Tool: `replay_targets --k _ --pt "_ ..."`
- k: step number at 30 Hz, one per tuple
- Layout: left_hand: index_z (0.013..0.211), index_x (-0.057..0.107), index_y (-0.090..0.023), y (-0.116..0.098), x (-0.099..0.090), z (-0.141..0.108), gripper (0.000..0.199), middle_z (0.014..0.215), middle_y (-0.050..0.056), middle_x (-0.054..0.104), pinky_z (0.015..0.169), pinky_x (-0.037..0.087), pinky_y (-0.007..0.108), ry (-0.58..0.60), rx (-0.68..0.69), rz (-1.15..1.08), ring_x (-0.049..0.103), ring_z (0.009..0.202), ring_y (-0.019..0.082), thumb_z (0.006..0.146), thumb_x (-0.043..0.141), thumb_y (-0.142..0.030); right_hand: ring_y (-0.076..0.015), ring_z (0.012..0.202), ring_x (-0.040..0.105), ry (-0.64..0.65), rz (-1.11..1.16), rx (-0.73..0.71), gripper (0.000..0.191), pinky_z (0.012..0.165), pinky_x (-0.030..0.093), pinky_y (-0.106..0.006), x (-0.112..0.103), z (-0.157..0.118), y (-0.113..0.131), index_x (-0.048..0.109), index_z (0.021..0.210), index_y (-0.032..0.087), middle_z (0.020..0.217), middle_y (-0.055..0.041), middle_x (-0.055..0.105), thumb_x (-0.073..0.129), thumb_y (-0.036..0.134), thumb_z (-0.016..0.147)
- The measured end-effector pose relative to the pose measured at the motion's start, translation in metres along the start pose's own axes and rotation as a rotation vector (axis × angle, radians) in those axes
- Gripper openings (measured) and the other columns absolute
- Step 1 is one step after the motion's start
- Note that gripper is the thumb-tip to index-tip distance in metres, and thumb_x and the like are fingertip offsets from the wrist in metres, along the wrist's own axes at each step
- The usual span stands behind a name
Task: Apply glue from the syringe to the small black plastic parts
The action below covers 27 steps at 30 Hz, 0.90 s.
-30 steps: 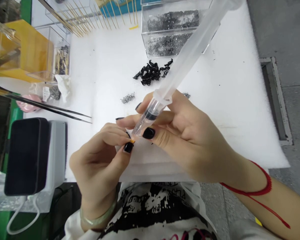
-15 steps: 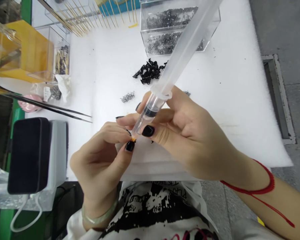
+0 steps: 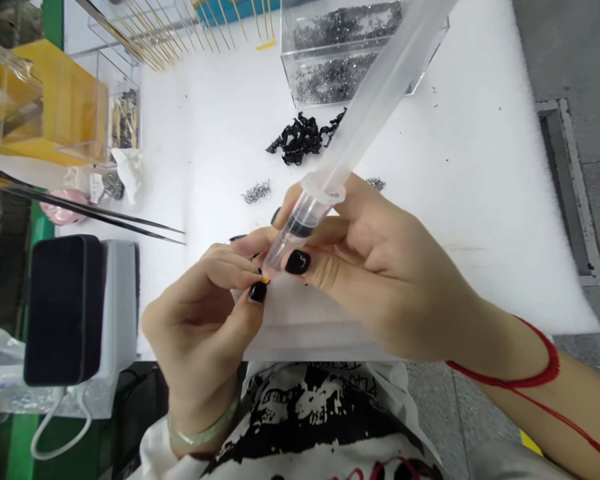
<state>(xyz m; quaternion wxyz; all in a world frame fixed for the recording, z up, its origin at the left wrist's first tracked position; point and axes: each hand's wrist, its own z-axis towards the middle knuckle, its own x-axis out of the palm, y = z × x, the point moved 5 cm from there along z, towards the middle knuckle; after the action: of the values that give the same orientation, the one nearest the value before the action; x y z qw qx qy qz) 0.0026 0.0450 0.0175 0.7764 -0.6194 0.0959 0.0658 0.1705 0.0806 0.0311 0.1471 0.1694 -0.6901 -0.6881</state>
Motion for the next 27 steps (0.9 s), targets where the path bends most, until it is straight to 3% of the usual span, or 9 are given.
replay_targets --k 5,14,18,23,27 --pt "0.084 0.062 -0.02 -0.0003 0.001 0.0001 0.03 0.079 0.001 0.061 0.074 0.049 0.039 0.001 -0.001 0.02 0.058 0.078 0.019 0.073 0.059 0.007 -0.011 0.106 0.072 -0.082 0.131 0.08 0.009 0.095 0.059 -0.012 -0.0034 -0.0014 -0.0061 0.064 0.106 0.027 0.114 0.0077 0.073 0.066 0.025 0.098" --pt "0.087 0.065 -0.02 -0.0019 0.0003 0.0014 0.027 0.079 0.001 0.062 0.072 0.048 0.037 0.005 0.023 0.008 0.058 0.078 0.019 0.077 0.061 0.004 -0.0081 0.104 0.073 -0.054 0.282 0.084 0.011 0.09 0.059 -0.009 -0.0005 -0.0019 -0.0045 0.056 0.108 0.027 0.109 0.0072 0.076 0.06 0.019 0.101" --pt "0.091 0.067 -0.02 -0.0035 0.0018 0.0027 0.024 0.082 0.002 0.065 0.072 0.048 0.038 0.032 0.051 0.023 0.059 0.081 0.019 0.08 0.063 0.001 -0.0077 0.101 0.073 -0.09 0.284 0.095 0.012 0.091 0.061 -0.011 -0.0024 -0.0018 -0.0048 0.058 0.107 0.028 0.107 0.0096 0.076 0.059 0.018 0.101" --pt "0.094 0.068 -0.02 -0.0033 0.0028 0.0031 0.021 0.084 0.003 0.067 0.072 0.05 0.038 0.021 0.067 0.055 0.061 0.082 0.019 0.083 0.067 -0.002 -0.0032 0.1 0.072 -0.096 0.265 0.069 0.011 0.092 0.057 -0.005 -0.0014 -0.0015 -0.0039 0.059 0.106 0.026 0.106 0.0129 0.076 0.064 0.018 0.099" --pt "0.095 0.069 -0.021 -0.0044 0.0032 0.0028 0.024 0.084 0.002 0.068 0.072 0.05 0.039 0.007 0.125 0.091 0.061 0.08 0.019 0.083 0.065 0.0 -0.0073 0.099 0.074 -0.115 0.181 0.053 0.009 0.093 0.06 -0.011 -0.0024 -0.0026 -0.0023 0.059 0.102 0.024 0.103 0.0107 0.077 0.067 0.025 0.098"
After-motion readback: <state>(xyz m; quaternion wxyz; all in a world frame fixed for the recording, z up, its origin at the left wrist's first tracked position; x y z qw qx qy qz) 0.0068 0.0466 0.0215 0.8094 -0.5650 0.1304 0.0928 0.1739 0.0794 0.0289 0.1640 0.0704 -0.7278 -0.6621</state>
